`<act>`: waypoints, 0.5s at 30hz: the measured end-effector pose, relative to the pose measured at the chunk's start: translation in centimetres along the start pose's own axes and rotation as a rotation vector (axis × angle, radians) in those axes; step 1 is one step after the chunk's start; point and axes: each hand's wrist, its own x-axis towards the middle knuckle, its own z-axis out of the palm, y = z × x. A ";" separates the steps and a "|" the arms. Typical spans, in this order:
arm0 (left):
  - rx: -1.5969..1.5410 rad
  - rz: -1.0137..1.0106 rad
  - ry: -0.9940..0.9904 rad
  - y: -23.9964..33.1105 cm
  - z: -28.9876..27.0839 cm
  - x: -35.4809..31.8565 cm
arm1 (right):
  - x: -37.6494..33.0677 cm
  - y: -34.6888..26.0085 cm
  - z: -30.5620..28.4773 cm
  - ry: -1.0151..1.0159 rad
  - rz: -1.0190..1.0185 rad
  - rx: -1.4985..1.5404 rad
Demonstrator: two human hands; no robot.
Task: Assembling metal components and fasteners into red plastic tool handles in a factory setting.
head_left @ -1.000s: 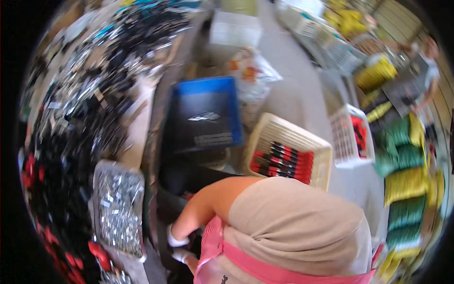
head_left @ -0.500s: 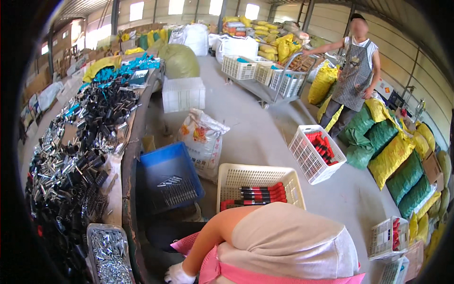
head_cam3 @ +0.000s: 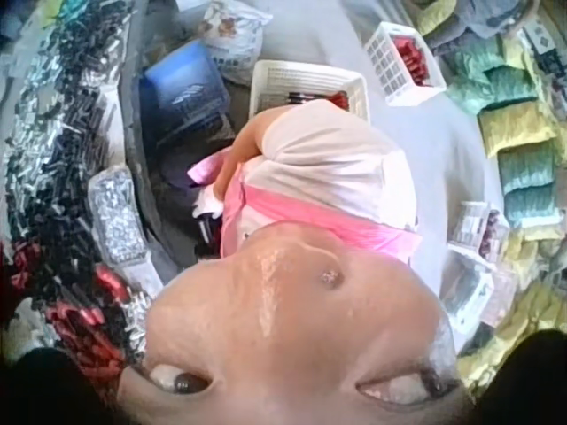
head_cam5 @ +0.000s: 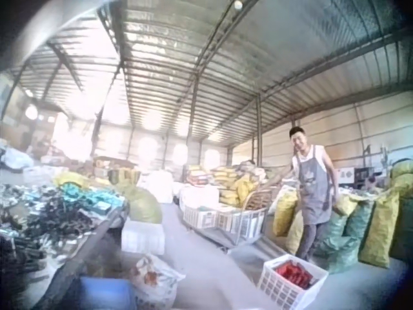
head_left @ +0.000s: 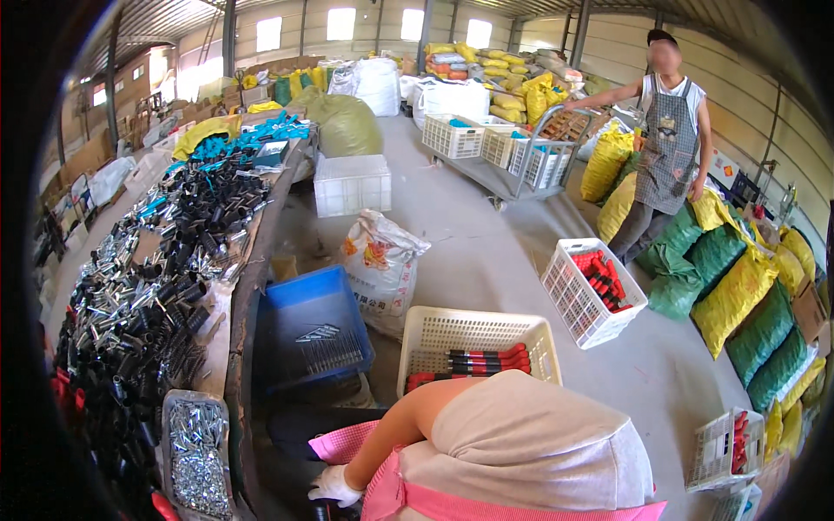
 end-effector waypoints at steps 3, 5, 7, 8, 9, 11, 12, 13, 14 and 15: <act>0.092 -0.005 0.003 -0.2 -1.3 -1.1 | -0.3 -0.3 0.0 -0.038 0.024 0.017; 0.155 -0.007 -0.002 -0.1 -1.9 -1.6 | -0.4 -0.2 0.2 -0.048 0.022 0.014; 0.216 -0.010 -0.005 -0.1 -2.6 -2.1 | -0.6 -0.1 0.2 -0.054 0.024 0.018; 0.246 -0.013 -0.004 -0.1 -3.0 -2.3 | -0.7 -0.2 0.1 -0.062 0.026 0.024; 0.275 -0.017 -0.005 -0.2 -3.3 -2.5 | -0.8 -0.4 0.0 -0.063 0.024 0.024; 0.335 -0.024 -0.006 -0.1 -4.0 -3.0 | -0.8 -0.5 -0.1 -0.077 0.046 0.016; 0.364 -0.028 -0.007 -0.2 -4.3 -3.2 | -0.8 -0.5 -0.1 -0.078 0.044 0.017; 0.395 -0.032 -0.009 -0.1 -4.6 -3.4 | -0.9 -0.4 0.0 -0.078 0.036 0.006; 0.425 -0.037 -0.011 -0.1 -4.9 -3.6 | -0.9 -0.3 0.0 -0.078 0.027 -0.005; 0.455 -0.042 -0.013 -0.1 -5.2 -3.9 | -0.9 -0.2 0.1 -0.078 0.026 -0.002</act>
